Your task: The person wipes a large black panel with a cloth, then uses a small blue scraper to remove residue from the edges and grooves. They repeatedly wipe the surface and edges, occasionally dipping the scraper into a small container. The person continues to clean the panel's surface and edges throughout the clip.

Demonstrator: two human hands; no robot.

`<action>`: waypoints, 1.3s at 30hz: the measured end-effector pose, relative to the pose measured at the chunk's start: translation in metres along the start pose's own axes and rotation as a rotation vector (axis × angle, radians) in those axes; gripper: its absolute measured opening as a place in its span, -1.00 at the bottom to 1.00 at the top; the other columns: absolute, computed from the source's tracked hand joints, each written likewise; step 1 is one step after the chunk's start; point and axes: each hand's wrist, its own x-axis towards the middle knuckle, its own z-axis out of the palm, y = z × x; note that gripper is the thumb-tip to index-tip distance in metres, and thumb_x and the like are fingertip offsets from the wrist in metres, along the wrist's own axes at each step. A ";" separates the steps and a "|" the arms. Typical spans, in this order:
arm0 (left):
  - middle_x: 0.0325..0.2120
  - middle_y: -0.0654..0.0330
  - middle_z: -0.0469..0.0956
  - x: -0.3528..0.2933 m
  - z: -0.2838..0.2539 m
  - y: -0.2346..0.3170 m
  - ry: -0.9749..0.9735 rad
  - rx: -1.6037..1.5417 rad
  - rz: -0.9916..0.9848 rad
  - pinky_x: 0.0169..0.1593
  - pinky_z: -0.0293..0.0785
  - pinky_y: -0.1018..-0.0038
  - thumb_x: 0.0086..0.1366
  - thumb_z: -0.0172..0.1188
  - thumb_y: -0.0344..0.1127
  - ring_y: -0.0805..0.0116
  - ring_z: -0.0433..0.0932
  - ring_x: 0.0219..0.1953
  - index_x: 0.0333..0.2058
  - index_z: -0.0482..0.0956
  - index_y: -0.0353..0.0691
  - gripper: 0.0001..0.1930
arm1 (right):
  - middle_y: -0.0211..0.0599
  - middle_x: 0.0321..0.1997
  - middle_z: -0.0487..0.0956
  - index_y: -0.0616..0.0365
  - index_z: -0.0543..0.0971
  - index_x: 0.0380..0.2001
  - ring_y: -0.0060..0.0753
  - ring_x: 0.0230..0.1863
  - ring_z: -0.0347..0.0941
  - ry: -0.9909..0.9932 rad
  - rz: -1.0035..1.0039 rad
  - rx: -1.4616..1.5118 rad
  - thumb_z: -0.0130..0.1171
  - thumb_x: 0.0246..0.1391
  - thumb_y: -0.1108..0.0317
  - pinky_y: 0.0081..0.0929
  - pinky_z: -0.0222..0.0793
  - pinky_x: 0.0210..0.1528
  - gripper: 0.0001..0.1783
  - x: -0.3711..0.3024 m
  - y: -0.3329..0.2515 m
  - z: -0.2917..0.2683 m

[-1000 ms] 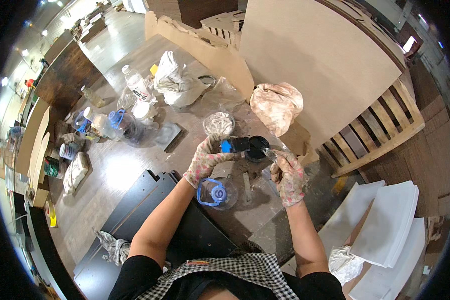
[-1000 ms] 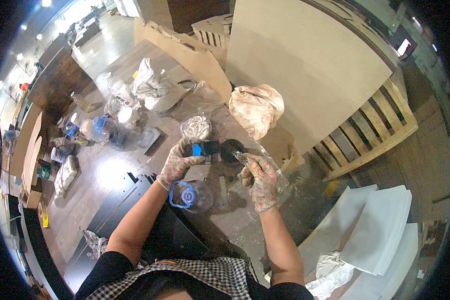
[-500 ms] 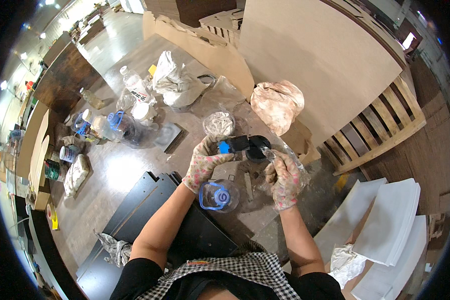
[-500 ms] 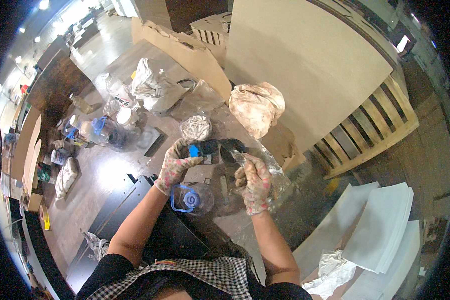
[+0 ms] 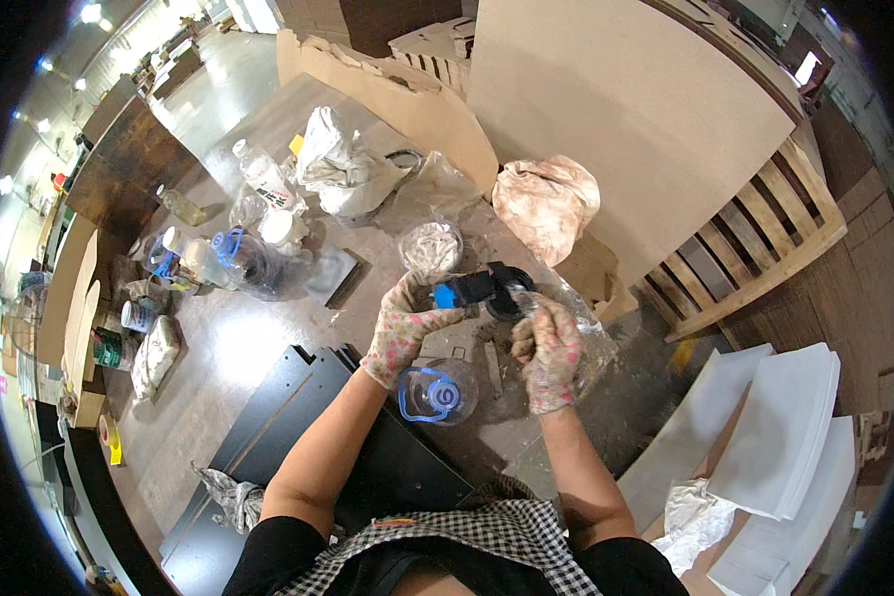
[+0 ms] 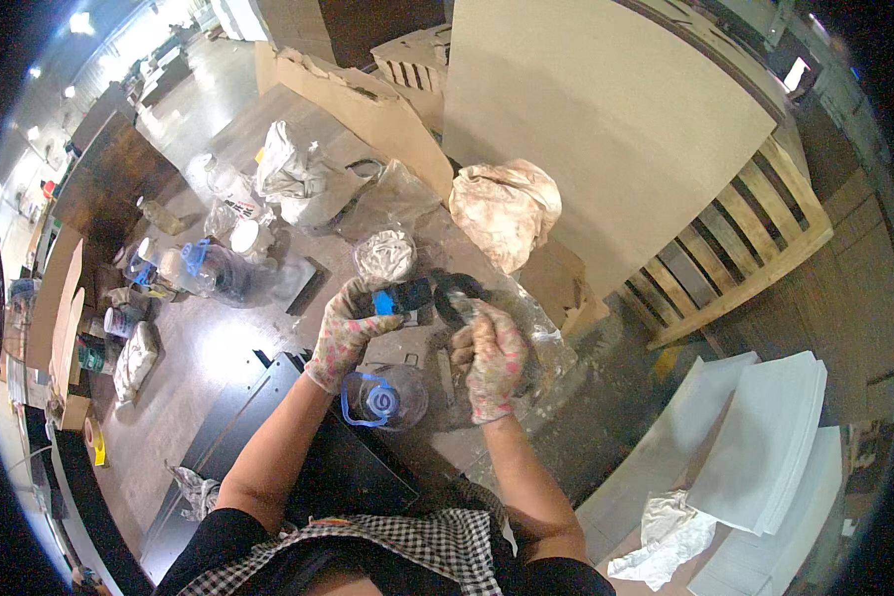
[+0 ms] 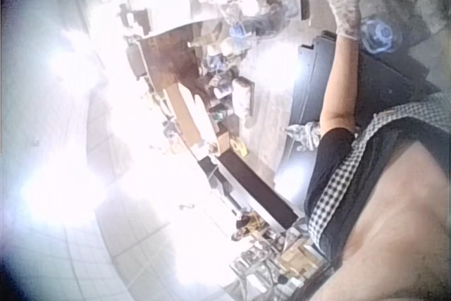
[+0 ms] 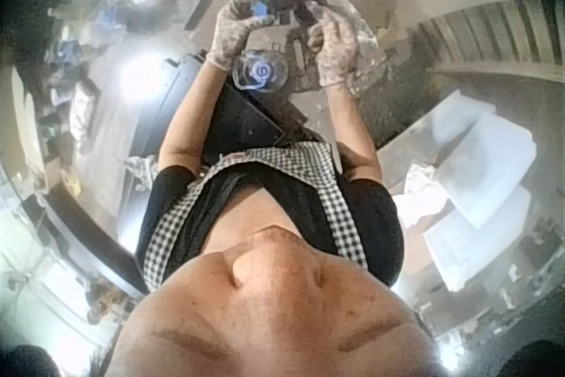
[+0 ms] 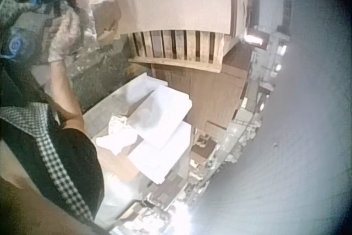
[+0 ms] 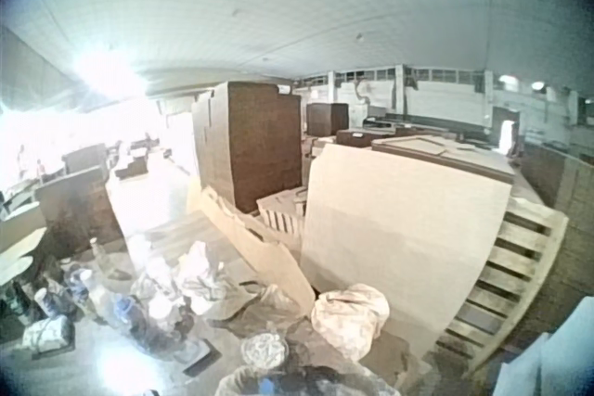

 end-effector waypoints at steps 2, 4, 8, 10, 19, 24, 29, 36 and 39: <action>-0.16 0.20 0.65 0.000 0.000 0.001 0.024 -0.015 -0.009 0.01 0.57 0.44 0.04 0.42 -0.62 0.43 0.62 -0.14 -0.06 0.55 -0.31 -0.55 | -0.45 -0.50 0.57 0.12 0.59 -0.05 -0.72 -0.64 0.37 -0.005 0.057 0.029 0.07 0.36 0.29 -0.75 0.26 -0.62 -0.78 -0.001 0.001 0.001; -0.10 0.21 0.64 0.001 -0.001 0.002 -0.029 -0.024 -0.013 0.05 0.54 0.44 0.06 0.41 -0.63 0.44 0.60 -0.09 0.00 0.54 -0.30 -0.52 | -0.45 -0.52 0.55 0.13 0.59 -0.07 -0.73 -0.65 0.35 -0.099 0.103 -0.037 0.06 0.36 0.30 -0.75 0.25 -0.63 -0.78 -0.002 0.002 0.002; -0.08 0.21 0.64 0.000 -0.002 0.003 -0.019 -0.013 -0.016 0.06 0.54 0.44 0.08 0.40 -0.63 0.44 0.60 -0.08 0.03 0.54 -0.31 -0.51 | -0.41 -0.53 0.57 0.16 0.60 -0.07 -0.73 -0.64 0.36 0.056 0.047 0.085 0.08 0.34 0.33 -0.74 0.23 -0.64 -0.79 -0.005 0.004 -0.001; -0.09 0.20 0.64 0.000 -0.003 0.003 -0.003 -0.007 -0.046 0.05 0.55 0.44 0.08 0.40 -0.63 0.44 0.61 -0.09 0.03 0.53 -0.32 -0.51 | -0.40 -0.52 0.57 0.16 0.59 -0.06 -0.72 -0.64 0.37 0.011 0.094 0.039 0.08 0.33 0.31 -0.74 0.22 -0.64 -0.77 -0.006 0.006 -0.003; -0.15 0.14 0.64 0.000 0.000 0.003 0.064 -0.054 -0.048 -0.03 0.60 0.42 0.05 0.40 -0.65 0.38 0.63 -0.15 -0.03 0.53 -0.34 -0.54 | -0.41 -0.51 0.57 0.16 0.55 0.03 -0.69 -0.63 0.41 -0.096 0.014 -0.016 0.05 0.34 0.32 -0.72 0.30 -0.60 -0.72 -0.007 0.016 -0.001; -0.14 0.17 0.65 0.001 0.001 0.003 0.051 -0.053 -0.039 -0.01 0.58 0.45 0.04 0.41 -0.64 0.41 0.63 -0.14 -0.03 0.55 -0.33 -0.54 | -0.42 -0.49 0.58 0.16 0.55 0.00 -0.68 -0.61 0.43 0.048 0.002 0.008 0.05 0.35 0.31 -0.71 0.32 -0.57 -0.74 -0.008 0.015 0.007; -0.17 0.17 0.66 0.002 0.001 0.001 0.006 -0.007 -0.021 -0.02 0.58 0.47 0.00 0.45 -0.63 0.45 0.62 -0.16 -0.05 0.56 -0.31 -0.52 | -0.42 -0.49 0.58 0.11 0.56 -0.04 -0.71 -0.62 0.41 -0.090 0.160 -0.096 0.02 0.37 0.31 -0.72 0.30 -0.61 -0.78 -0.005 0.014 0.011; -0.17 0.22 0.65 -0.001 -0.001 0.005 0.036 -0.042 -0.058 -0.03 0.58 0.46 0.01 0.44 -0.63 0.44 0.62 -0.16 -0.05 0.56 -0.28 -0.53 | -0.40 -0.51 0.59 0.12 0.57 -0.05 -0.70 -0.65 0.40 -0.125 0.086 -0.069 0.03 0.36 0.31 -0.71 0.30 -0.64 -0.78 -0.007 0.015 0.005; -0.19 0.22 0.66 -0.006 -0.011 0.017 0.080 0.044 -0.023 -0.07 0.60 0.48 0.03 0.43 -0.64 0.43 0.63 -0.17 -0.10 0.56 -0.27 -0.57 | -0.42 -0.53 0.57 0.17 0.57 -0.06 -0.70 -0.64 0.41 0.118 -0.039 -0.066 0.06 0.34 0.35 -0.69 0.33 -0.62 -0.79 -0.001 0.010 -0.013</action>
